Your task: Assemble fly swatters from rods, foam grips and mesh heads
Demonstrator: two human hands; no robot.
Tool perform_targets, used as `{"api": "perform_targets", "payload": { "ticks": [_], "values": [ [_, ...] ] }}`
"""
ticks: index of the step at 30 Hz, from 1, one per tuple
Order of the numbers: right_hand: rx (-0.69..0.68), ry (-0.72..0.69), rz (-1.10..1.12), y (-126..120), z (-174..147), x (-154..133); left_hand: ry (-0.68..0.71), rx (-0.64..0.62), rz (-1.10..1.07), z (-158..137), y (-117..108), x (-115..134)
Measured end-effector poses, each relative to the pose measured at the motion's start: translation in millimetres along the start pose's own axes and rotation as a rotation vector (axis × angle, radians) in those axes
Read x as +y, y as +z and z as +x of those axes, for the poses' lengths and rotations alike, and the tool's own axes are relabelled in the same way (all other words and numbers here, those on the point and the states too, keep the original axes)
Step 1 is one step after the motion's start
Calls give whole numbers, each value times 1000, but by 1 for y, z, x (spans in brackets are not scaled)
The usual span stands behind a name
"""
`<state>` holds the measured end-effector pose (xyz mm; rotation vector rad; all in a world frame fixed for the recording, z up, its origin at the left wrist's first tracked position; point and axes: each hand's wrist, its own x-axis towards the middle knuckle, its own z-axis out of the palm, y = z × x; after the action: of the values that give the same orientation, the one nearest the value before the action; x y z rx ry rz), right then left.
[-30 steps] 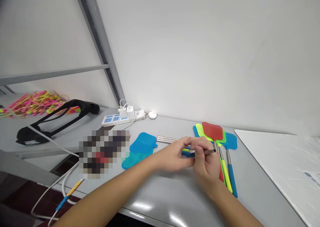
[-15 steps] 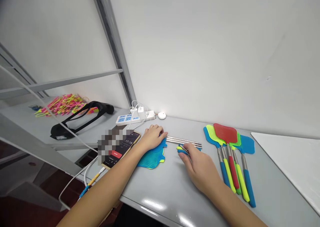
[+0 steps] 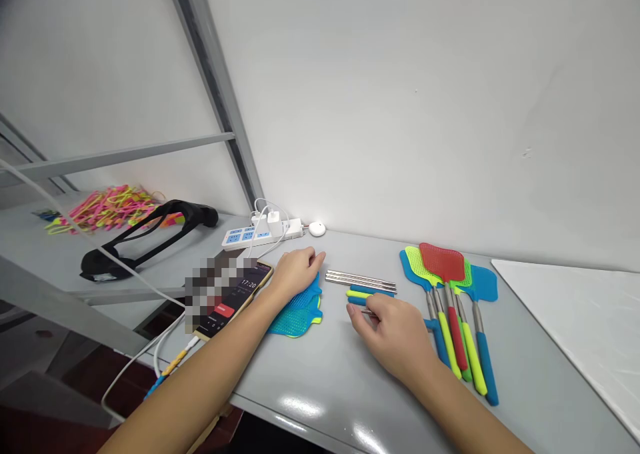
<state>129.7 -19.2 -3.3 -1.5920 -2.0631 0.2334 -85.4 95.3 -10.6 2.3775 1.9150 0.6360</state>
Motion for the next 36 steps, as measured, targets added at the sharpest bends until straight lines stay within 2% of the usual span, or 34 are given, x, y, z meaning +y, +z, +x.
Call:
{"api": "perform_targets", "payload": {
  "ticks": [7,13,16,20,27,36],
  "values": [
    [67,23,-81,-7,0,-4,0,128,-108,-6,-25,5],
    [58,-2,-145,-8,-2,-5,53,210,-201,-16,-40,19],
    [28,-37,-161,-6,-3,-5,73,215,-226,-20,-39,26],
    [-19,-174,-185,-1,-4,-7,90,209,-225,-24,-36,35],
    [40,-311,-317,12,-7,-7,98,193,-179,-27,-34,42],
    [51,-290,-450,17,-7,-4,98,172,-141,-27,-29,44]
  ]
}}
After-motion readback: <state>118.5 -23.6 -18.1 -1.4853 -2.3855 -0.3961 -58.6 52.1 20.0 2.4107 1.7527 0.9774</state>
